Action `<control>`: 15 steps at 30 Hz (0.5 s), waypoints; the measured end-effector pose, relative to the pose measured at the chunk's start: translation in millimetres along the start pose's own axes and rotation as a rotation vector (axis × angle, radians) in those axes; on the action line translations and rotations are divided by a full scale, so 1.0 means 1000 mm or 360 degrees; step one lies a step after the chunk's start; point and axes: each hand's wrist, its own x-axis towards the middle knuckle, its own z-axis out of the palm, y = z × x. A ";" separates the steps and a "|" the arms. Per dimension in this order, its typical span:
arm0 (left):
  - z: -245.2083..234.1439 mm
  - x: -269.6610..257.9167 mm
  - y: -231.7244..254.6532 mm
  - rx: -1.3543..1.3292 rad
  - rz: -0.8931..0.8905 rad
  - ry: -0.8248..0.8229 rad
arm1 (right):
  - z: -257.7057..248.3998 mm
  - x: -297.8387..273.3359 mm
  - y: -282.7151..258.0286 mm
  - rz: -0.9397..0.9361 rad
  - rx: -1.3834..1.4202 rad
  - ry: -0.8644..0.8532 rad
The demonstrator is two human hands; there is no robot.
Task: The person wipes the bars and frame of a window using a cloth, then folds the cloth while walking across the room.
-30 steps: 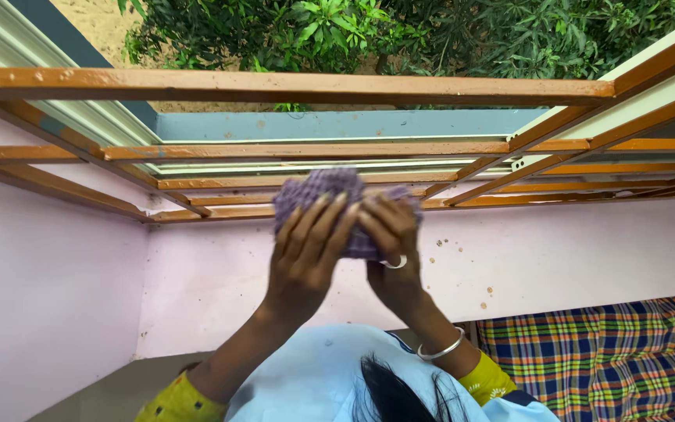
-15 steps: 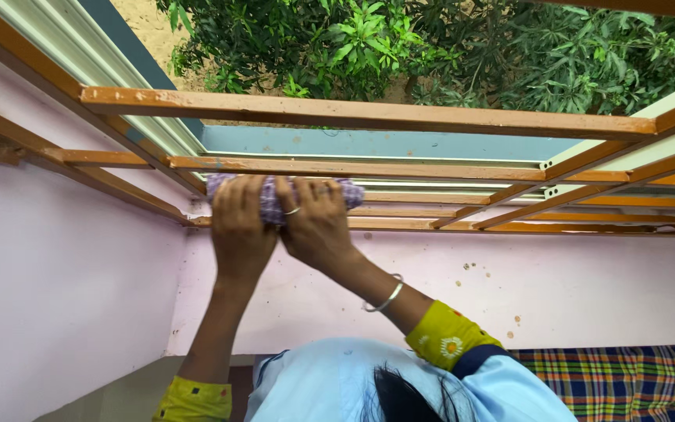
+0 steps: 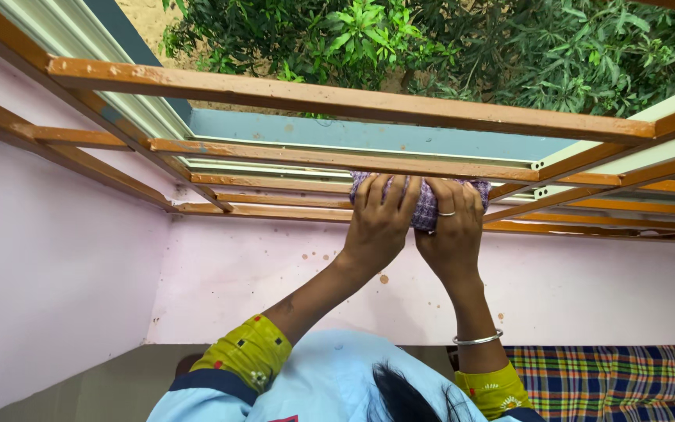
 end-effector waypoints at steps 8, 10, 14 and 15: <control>-0.054 -0.037 -0.080 0.0108 -0.0203 0.0004 | 0.078 0.021 -0.081 0.0002 -0.0081 0.0109; -0.088 -0.051 -0.114 0.0255 -0.0286 0.0078 | 0.102 0.035 -0.124 -0.0146 0.0063 0.0063; -0.124 -0.063 -0.138 0.0296 -0.0439 0.0060 | 0.115 0.049 -0.167 -0.0308 0.0152 0.0101; -0.122 -0.062 -0.134 0.0291 -0.0467 0.0063 | 0.110 0.048 -0.164 -0.0338 0.0119 0.0094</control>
